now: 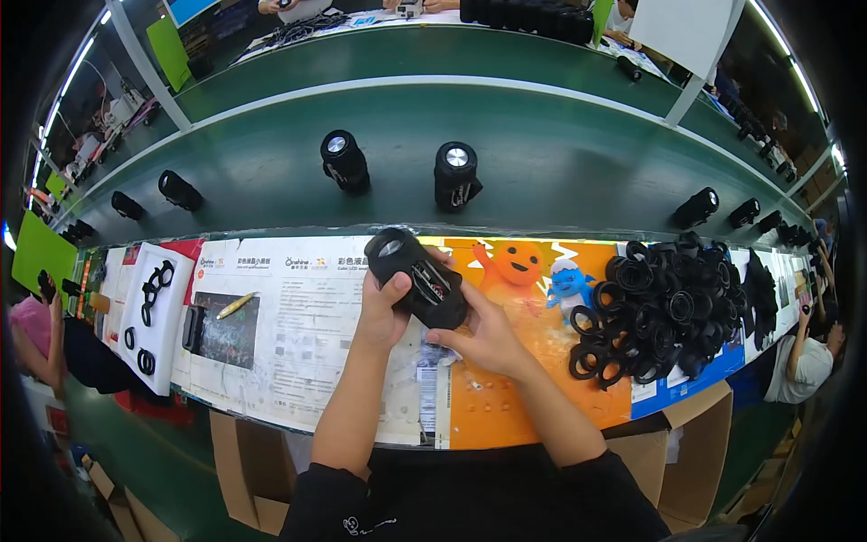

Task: The person assembles rubber rings and plastic caps onto cylindrical housings by hand at a workbench.

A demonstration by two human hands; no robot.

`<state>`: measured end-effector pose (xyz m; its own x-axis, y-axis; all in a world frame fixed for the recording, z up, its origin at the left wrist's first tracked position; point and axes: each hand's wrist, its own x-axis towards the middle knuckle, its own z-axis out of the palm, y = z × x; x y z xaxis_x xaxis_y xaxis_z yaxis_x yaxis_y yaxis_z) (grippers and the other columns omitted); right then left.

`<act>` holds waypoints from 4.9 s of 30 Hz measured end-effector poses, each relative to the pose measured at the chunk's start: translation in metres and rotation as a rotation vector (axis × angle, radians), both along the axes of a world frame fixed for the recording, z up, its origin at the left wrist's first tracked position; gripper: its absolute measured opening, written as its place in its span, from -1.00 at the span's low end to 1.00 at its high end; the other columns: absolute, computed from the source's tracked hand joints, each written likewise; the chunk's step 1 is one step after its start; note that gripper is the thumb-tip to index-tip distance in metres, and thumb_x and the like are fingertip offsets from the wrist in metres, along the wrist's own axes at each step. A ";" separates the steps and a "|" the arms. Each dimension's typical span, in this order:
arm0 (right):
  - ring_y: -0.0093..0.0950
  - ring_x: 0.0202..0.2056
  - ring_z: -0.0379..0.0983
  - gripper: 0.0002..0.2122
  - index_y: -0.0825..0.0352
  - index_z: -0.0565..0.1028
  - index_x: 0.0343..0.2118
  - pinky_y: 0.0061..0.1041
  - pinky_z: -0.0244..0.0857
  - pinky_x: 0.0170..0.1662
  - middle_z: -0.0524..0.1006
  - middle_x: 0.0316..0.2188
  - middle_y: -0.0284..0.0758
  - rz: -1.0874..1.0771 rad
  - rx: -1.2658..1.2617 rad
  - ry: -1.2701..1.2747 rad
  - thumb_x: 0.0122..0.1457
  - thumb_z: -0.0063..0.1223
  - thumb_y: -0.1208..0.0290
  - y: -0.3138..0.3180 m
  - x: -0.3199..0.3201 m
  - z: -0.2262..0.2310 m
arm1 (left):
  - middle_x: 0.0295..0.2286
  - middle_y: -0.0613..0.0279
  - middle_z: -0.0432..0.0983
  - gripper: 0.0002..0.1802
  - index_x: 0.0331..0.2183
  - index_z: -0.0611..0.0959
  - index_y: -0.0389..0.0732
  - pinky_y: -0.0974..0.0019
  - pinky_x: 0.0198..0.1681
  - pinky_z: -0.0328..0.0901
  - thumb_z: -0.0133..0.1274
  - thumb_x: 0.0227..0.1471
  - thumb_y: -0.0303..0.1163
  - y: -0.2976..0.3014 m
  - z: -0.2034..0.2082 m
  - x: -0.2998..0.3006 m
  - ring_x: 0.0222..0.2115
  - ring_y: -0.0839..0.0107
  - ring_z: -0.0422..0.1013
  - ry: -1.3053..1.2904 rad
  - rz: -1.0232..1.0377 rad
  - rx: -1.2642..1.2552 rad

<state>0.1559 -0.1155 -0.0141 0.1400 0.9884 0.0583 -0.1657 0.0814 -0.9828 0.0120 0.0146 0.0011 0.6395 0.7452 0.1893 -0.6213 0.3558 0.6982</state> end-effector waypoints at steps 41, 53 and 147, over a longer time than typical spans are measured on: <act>-0.45 0.33 0.40 -0.05 0.50 0.25 0.51 -0.35 0.28 0.44 0.46 0.34 -0.21 0.060 -0.034 0.084 0.12 0.64 0.48 -0.021 0.006 -0.008 | -0.11 0.14 0.57 -0.14 0.15 0.46 -0.13 0.05 0.21 0.51 0.59 -0.02 -0.05 -0.026 -0.019 0.008 -0.01 0.18 0.59 -0.032 -0.058 0.006; -0.18 0.05 0.60 -0.57 0.35 0.62 0.14 -0.24 0.45 0.19 0.64 0.04 -0.16 -0.187 -0.170 -0.963 0.29 0.43 0.26 -0.060 0.062 0.048 | -0.17 0.06 0.62 -0.35 0.07 0.54 -0.23 0.14 0.03 0.57 0.47 0.09 -0.14 -0.011 -0.034 0.011 -0.13 0.20 0.62 0.099 0.018 -0.058; 0.03 -0.07 0.65 -0.50 0.48 0.64 -0.04 -0.12 0.45 0.17 0.72 -0.14 0.03 0.105 -0.018 -1.129 0.64 -0.32 0.17 0.029 0.054 0.104 | -0.12 0.07 0.73 -0.20 0.08 0.65 -0.24 0.23 0.04 0.52 0.61 -0.13 -0.11 -0.049 0.015 0.024 -0.12 0.19 0.68 0.655 -0.120 0.574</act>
